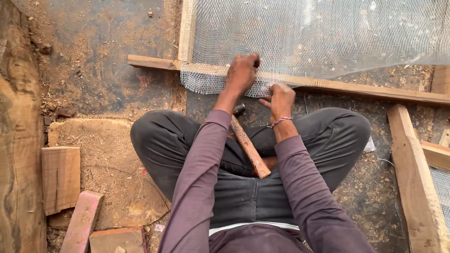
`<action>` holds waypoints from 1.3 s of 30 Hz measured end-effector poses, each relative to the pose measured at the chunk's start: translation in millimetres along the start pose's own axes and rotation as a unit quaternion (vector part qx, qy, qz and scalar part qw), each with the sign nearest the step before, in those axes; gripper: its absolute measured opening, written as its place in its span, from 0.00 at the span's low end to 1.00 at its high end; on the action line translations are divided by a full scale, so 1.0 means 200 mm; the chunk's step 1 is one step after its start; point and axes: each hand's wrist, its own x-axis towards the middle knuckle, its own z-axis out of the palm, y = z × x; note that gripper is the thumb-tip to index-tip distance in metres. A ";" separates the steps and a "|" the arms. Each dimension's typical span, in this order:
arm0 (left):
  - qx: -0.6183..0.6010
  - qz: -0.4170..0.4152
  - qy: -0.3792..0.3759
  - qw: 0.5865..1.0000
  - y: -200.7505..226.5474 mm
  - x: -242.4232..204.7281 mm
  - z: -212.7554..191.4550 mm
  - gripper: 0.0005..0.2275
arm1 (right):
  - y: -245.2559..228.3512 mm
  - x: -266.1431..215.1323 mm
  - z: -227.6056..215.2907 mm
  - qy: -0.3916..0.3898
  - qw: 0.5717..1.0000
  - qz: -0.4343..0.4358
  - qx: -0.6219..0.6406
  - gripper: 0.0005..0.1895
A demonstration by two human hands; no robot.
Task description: Attaching wire mesh to a wooden frame using a hammer and small nails while sitting on the workshop floor.
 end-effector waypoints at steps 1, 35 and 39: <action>0.000 0.002 -0.002 1.000 0.01 0.00 -0.01 0.05 | -0.02 -0.02 -0.01 0.002 1.000 0.000 0.001 0.17; -0.057 -0.020 -0.070 0.996 0.06 0.02 0.05 0.04 | -0.05 -0.08 -0.05 -0.045 0.999 0.005 -0.007 0.12; -0.060 -0.023 -0.079 0.995 0.06 0.01 0.05 0.06 | -0.06 -0.09 -0.04 -0.037 0.999 0.011 -0.022 0.12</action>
